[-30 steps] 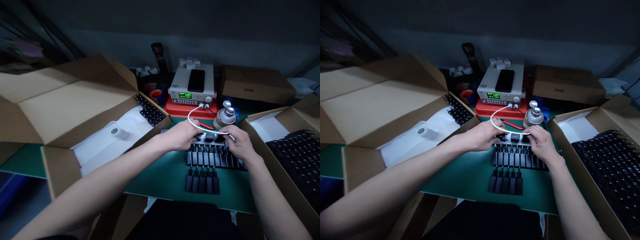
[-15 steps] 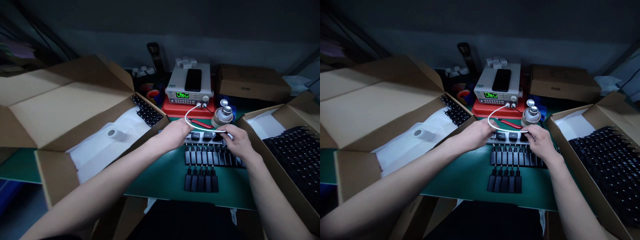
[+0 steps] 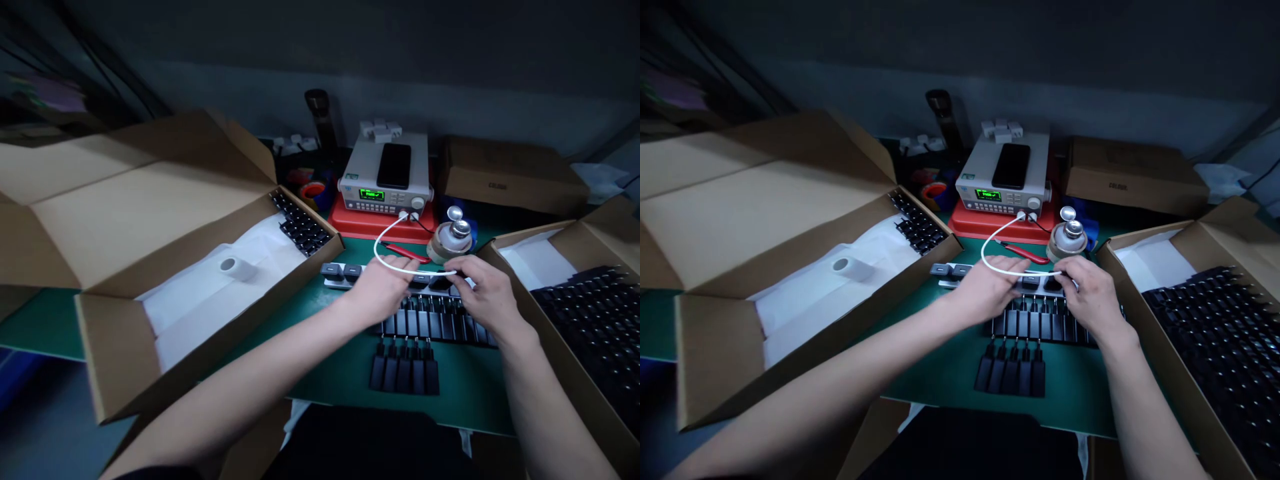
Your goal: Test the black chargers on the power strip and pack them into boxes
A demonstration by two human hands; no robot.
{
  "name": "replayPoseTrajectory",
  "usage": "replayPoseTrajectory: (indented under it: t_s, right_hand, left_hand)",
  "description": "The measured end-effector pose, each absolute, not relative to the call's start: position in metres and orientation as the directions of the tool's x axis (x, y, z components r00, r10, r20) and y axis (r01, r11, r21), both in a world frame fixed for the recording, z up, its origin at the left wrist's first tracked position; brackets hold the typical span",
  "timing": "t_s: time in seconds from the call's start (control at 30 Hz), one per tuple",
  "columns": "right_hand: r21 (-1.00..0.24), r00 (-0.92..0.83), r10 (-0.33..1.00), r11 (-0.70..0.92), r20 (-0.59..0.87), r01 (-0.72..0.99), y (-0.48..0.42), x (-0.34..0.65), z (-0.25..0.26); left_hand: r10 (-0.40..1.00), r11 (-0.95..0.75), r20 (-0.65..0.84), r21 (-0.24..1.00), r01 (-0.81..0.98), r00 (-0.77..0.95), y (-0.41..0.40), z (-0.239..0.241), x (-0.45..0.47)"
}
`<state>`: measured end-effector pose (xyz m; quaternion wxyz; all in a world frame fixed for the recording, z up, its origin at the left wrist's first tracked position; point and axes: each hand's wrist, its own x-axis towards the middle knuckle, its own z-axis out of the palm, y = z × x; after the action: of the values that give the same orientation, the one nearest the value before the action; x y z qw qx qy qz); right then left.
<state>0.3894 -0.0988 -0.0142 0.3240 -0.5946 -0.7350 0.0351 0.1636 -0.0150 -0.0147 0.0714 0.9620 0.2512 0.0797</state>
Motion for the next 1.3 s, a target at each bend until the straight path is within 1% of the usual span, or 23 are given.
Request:
replayPoseTrajectory:
  t_s: [0.13, 0.17, 0.3, 0.33, 0.4, 0.47, 0.5, 0.57, 0.63, 0.7, 0.77, 0.83, 0.9, 0.97, 1.0, 1.07, 1.13, 1.2, 1.23, 1.3]
  right_hand:
    - [-0.393, -0.095, 0.899, 0.279, 0.426, 0.876, -0.1, 0.392, -0.016]
    - [-0.395, -0.095, 0.901, 0.278, 0.424, 0.876, -0.1, 0.393, -0.016]
    - [-0.415, -0.092, 0.905, 0.279, 0.415, 0.866, -0.101, 0.395, -0.019]
    - [-0.411, -0.09, 0.906, 0.274, 0.415, 0.869, -0.101, 0.395, -0.02]
    - [-0.39, -0.076, 0.904, 0.256, 0.421, 0.885, -0.101, 0.396, -0.021]
    - [-0.399, -0.042, 0.904, 0.229, 0.426, 0.888, -0.1, 0.398, -0.018]
    - [-0.426, -0.011, 0.902, 0.215, 0.432, 0.879, -0.099, 0.398, -0.014]
    - [-0.521, 0.069, 0.887, 0.204, 0.457, 0.828, -0.093, 0.394, -0.003]
    - [-0.61, 0.147, 0.854, 0.226, 0.5, 0.76, -0.085, 0.383, 0.013]
    - [-0.675, 0.157, 0.851, 0.271, 0.501, 0.686, -0.072, 0.362, 0.028]
    - [-0.734, 0.072, 0.893, 0.316, 0.444, 0.601, -0.056, 0.334, 0.036]
    - [-0.796, -0.068, 0.928, 0.35, 0.365, 0.494, -0.038, 0.303, 0.034]
    - [-0.827, -0.183, 0.933, 0.36, 0.31, 0.432, -0.02, 0.273, 0.024]
    - [-0.797, -0.264, 0.925, 0.371, 0.273, 0.476, -0.004, 0.246, 0.01]
    - [-0.754, -0.3, 0.918, 0.388, 0.26, 0.531, 0.002, 0.236, 0.003]
    - [-0.624, -0.375, 0.892, 0.446, 0.251, 0.642, 0.011, 0.22, -0.007]
    - [-0.491, -0.445, 0.86, 0.508, 0.249, 0.708, 0.015, 0.211, -0.013]
    - [-0.408, -0.484, 0.836, 0.549, 0.258, 0.729, 0.015, 0.208, -0.015]
    - [-0.392, -0.494, 0.829, 0.559, 0.263, 0.731, 0.015, 0.207, -0.016]
    - [-0.401, -0.484, 0.83, 0.557, 0.277, 0.727, 0.013, 0.206, -0.017]
  left_hand:
    - [0.539, -0.834, 0.177, 0.251, 0.492, 0.824, -0.019, -0.026, 0.184]
    - [0.53, -0.838, 0.191, 0.27, 0.475, 0.826, -0.018, -0.027, 0.185]
    - [0.419, -0.88, 0.266, 0.356, 0.316, 0.868, -0.018, -0.024, 0.187]
    - [0.423, -0.874, 0.276, 0.377, 0.308, 0.863, -0.019, -0.024, 0.19]
    - [0.48, -0.846, 0.281, 0.397, 0.355, 0.831, -0.024, -0.024, 0.198]
    - [0.528, -0.828, 0.276, 0.38, 0.413, 0.803, -0.028, -0.027, 0.209]
    - [0.536, -0.826, 0.277, 0.366, 0.429, 0.797, -0.028, -0.028, 0.214]
    - [0.523, -0.837, 0.3, 0.359, 0.413, 0.798, -0.028, -0.03, 0.217]
    - [0.467, -0.86, 0.361, 0.397, 0.32, 0.807, -0.028, -0.029, 0.211]
    - [0.402, -0.87, 0.436, 0.456, 0.187, 0.805, -0.031, -0.028, 0.197]
    - [0.404, -0.834, 0.477, 0.543, 0.099, 0.781, -0.039, -0.028, 0.176]
    - [0.503, -0.74, 0.452, 0.666, 0.096, 0.737, -0.052, -0.03, 0.152]
    - [0.621, -0.601, 0.372, 0.791, 0.115, 0.69, -0.065, -0.032, 0.124]
    - [0.689, -0.471, 0.292, 0.876, 0.105, 0.663, -0.073, -0.03, 0.093]
    - [0.707, -0.426, 0.267, 0.9, 0.093, 0.655, -0.074, -0.028, 0.077]
    - [0.738, -0.373, 0.243, 0.925, 0.08, 0.629, -0.068, -0.019, 0.041]
    - [0.785, -0.337, 0.22, 0.936, 0.101, 0.579, -0.051, -0.008, 0.006]
    - [0.849, -0.296, 0.174, 0.939, 0.176, 0.499, -0.023, 0.002, -0.026]
    - [0.89, -0.262, 0.138, 0.934, 0.241, 0.435, -0.006, 0.006, -0.041]
    - [0.971, -0.133, 0.027, 0.888, 0.441, 0.239, 0.033, 0.01, -0.063]
